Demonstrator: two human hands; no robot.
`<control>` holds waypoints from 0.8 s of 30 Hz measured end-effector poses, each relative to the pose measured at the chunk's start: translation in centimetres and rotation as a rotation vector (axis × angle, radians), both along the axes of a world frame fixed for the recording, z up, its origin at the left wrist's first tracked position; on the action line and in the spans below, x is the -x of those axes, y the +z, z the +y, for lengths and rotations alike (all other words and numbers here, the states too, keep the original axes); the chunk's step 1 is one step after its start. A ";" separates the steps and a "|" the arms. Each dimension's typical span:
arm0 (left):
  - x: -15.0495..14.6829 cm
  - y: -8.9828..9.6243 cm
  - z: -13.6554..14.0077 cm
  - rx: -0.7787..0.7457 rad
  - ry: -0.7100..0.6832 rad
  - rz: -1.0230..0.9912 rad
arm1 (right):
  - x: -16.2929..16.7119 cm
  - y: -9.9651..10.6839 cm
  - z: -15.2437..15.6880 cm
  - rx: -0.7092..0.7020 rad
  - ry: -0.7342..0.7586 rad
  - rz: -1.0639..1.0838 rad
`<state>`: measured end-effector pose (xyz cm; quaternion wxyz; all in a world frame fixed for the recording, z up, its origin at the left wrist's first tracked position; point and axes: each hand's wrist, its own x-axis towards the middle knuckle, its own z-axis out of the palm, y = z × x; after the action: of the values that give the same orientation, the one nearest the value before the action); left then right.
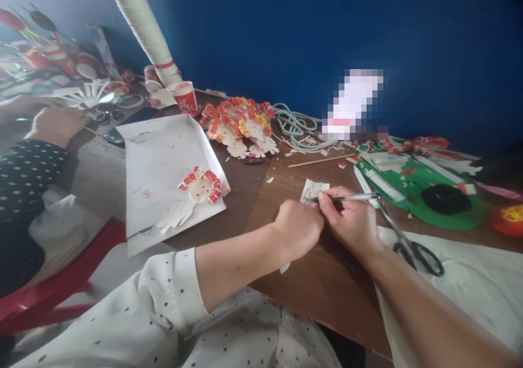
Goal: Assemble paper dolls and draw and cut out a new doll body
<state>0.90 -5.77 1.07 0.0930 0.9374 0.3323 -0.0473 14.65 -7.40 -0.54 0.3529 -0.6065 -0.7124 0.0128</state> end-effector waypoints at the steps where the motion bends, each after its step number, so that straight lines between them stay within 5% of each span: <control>1: 0.0 0.0 0.0 -0.002 0.001 -0.004 | 0.0 0.0 0.0 -0.003 0.001 0.000; 11: 0.1 -0.2 -0.3 -0.040 0.043 0.004 | -2.2 0.3 0.4 -0.082 -0.065 0.249; 16: 0.1 -0.2 -0.3 -0.019 0.066 0.038 | -5.1 0.2 0.9 -0.189 -0.167 0.012; 24: 0.0 -0.8 -0.1 -0.019 0.086 0.052 | -7.0 0.6 0.6 0.257 -0.295 -0.456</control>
<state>0.88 -5.84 0.27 0.0777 0.9216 0.3749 -0.0644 21.65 -6.80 0.08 0.1024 -0.7304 -0.6700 -0.0851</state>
